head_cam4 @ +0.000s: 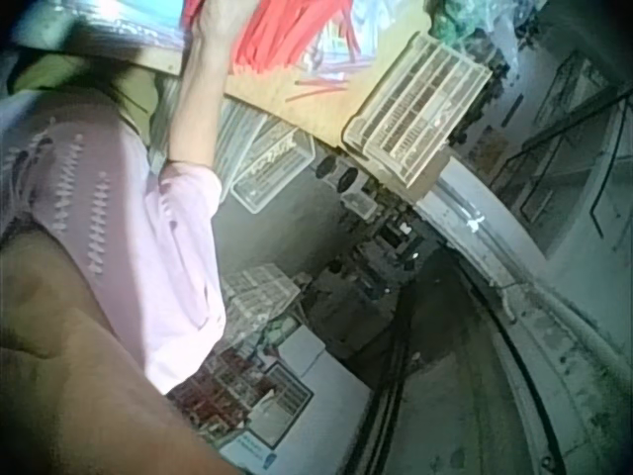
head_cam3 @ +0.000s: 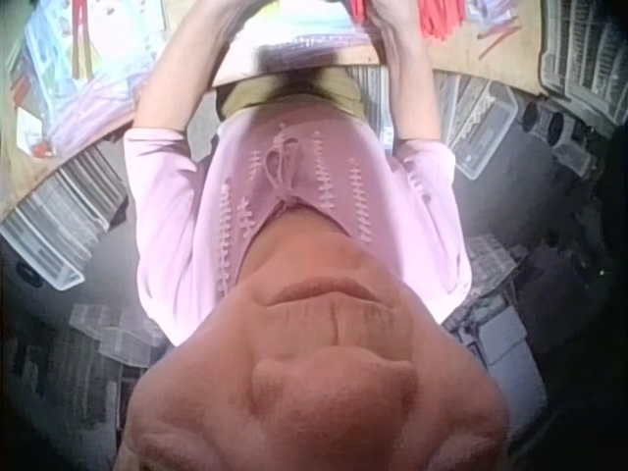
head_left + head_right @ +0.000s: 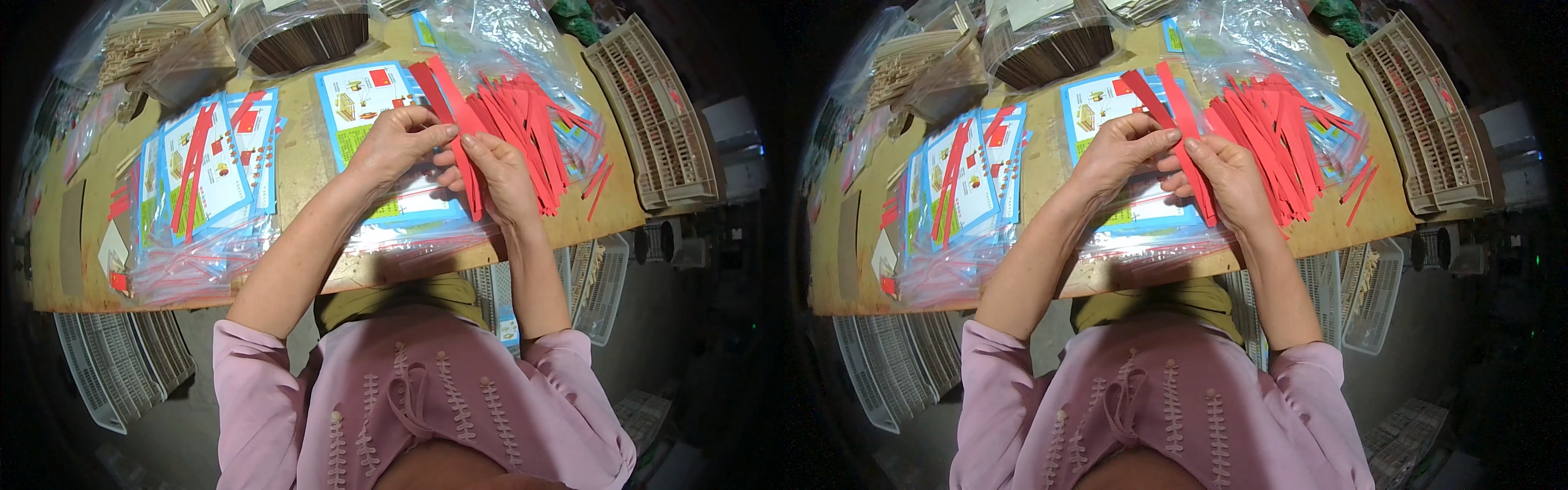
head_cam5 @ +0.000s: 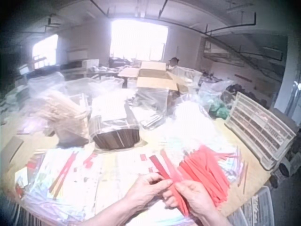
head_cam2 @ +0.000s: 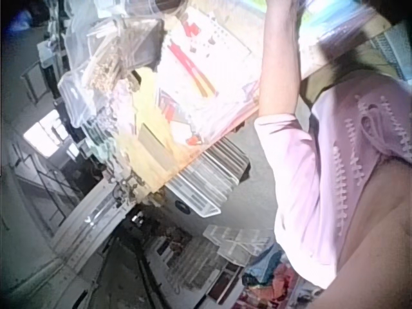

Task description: The person repeatedly picks red paper strips from a pile, folds them, and places them into small plastic bags containing printed instruction sheets. The person then moves the filled bags to a stack on the left side of the table.

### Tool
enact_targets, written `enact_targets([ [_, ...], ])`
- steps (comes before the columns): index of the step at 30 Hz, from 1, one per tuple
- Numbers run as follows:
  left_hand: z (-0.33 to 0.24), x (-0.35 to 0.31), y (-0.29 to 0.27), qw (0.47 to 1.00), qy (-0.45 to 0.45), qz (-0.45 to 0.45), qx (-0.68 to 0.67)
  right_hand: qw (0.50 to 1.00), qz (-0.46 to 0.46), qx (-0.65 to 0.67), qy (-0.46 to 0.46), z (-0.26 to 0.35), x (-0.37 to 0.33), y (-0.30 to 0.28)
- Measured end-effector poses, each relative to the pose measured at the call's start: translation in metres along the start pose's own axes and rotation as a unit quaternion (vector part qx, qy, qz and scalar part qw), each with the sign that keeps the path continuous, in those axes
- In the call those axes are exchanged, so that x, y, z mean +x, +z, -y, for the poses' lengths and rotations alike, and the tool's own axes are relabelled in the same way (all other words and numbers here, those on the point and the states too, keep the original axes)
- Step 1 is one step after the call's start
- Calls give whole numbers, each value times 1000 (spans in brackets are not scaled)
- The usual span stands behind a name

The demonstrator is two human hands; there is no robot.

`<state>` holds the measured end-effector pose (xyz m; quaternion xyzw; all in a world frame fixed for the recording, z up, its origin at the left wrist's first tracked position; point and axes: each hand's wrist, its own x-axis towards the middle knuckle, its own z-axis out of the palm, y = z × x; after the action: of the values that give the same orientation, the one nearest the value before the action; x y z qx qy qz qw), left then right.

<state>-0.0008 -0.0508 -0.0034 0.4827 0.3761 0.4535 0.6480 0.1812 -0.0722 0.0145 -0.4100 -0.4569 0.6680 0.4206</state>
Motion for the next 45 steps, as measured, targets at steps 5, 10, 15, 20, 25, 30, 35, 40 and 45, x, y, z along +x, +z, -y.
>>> enact_targets([
  [5,-1,0,4,995,32,14,-89,1000,5,18,-22,-9,1,-8],
  [10,5,2,5,993,36,-14,-109,998,-19,55,-20,-13,0,-7],
  [15,-1,0,4,997,26,-6,-70,994,-40,106,-2,-18,0,-4],
  [20,2,1,6,996,5,-34,-79,991,-39,129,1,-24,1,-10],
  [25,1,0,10,996,6,-52,-76,985,-37,167,13,-24,1,-12],
  [30,7,3,6,996,-4,-23,-87,989,-46,137,0,-24,0,-7],
  [35,11,3,9,993,12,-16,-120,989,-49,141,-8,-23,-2,-1],
  [40,6,1,10,996,12,20,-91,985,-43,165,-3,-27,1,-9],
  [45,13,5,6,992,-7,39,-122,986,-29,161,11,-22,-2,-4],
])
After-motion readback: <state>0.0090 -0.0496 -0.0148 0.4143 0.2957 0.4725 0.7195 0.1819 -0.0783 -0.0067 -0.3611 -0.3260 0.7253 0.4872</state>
